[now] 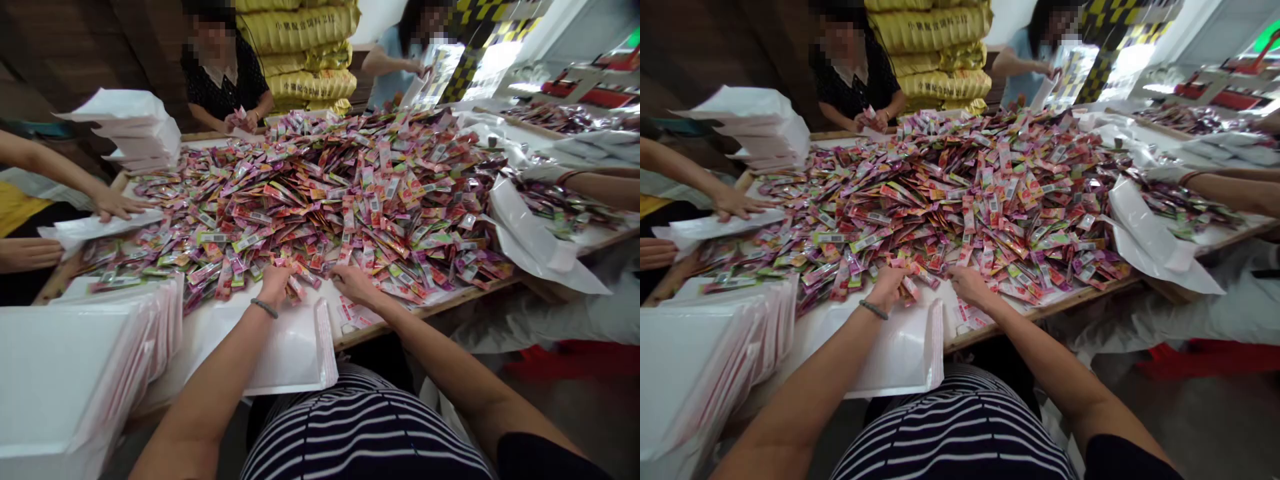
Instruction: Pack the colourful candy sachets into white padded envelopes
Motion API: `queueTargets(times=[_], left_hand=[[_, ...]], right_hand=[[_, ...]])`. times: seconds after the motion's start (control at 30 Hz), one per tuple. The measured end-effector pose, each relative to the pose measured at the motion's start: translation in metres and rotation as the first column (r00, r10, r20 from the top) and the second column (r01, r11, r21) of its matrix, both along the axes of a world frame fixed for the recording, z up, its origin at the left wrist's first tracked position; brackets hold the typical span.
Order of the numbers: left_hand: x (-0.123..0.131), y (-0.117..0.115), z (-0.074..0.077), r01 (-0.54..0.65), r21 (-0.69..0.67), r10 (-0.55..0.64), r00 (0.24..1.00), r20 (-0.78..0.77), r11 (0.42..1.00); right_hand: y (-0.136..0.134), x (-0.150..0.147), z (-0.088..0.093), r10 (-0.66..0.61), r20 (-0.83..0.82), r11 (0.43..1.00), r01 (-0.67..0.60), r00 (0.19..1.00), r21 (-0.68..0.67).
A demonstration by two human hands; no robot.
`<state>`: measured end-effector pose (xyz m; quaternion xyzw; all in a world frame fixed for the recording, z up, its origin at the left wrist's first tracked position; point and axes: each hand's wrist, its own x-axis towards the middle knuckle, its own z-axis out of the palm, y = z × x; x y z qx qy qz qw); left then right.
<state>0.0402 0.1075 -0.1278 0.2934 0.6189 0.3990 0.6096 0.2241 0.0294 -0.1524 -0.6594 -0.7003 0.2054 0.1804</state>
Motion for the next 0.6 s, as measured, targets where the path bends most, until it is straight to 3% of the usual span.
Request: queueTargets(times=[0.13, 0.23, 0.3, 0.37, 0.47, 0.6], left_hand=[[-0.022, -0.013, 0.007, 0.049, -0.028, -0.048, 0.998, 0.034, 0.998], [-0.030, -0.025, 0.013, 0.057, -0.033, -0.054, 0.996, 0.070, 0.998], [-0.030, -0.031, 0.015, 0.051, -0.028, -0.048, 0.995, 0.089, 0.998], [-0.030, -0.034, 0.015, 0.049, -0.026, -0.046, 0.994, 0.101, 0.998], [-0.030, -0.036, 0.012, 0.053, -0.035, -0.049, 0.993, 0.107, 0.998], [-0.033, -0.038, 0.007, 0.035, -0.039, -0.030, 0.992, 0.126, 0.999]], right_hand=[[-0.012, 0.020, 0.000, -0.229, -0.290, 0.969, 0.247, 0.929, 0.026], [-0.001, 0.026, 0.009, -0.293, -0.290, 0.946, 0.320, 0.911, 0.051], [0.014, 0.023, 0.018, -0.204, -0.169, 0.971, 0.221, 0.964, 0.090], [0.030, 0.015, 0.026, 0.001, -0.012, 0.991, 0.001, 1.000, 0.132], [0.052, 0.005, 0.032, 0.269, 0.233, 0.956, -0.289, 0.934, 0.053], [0.067, 0.004, 0.029, 0.369, 0.380, 0.926, -0.369, 0.848, -0.077]])
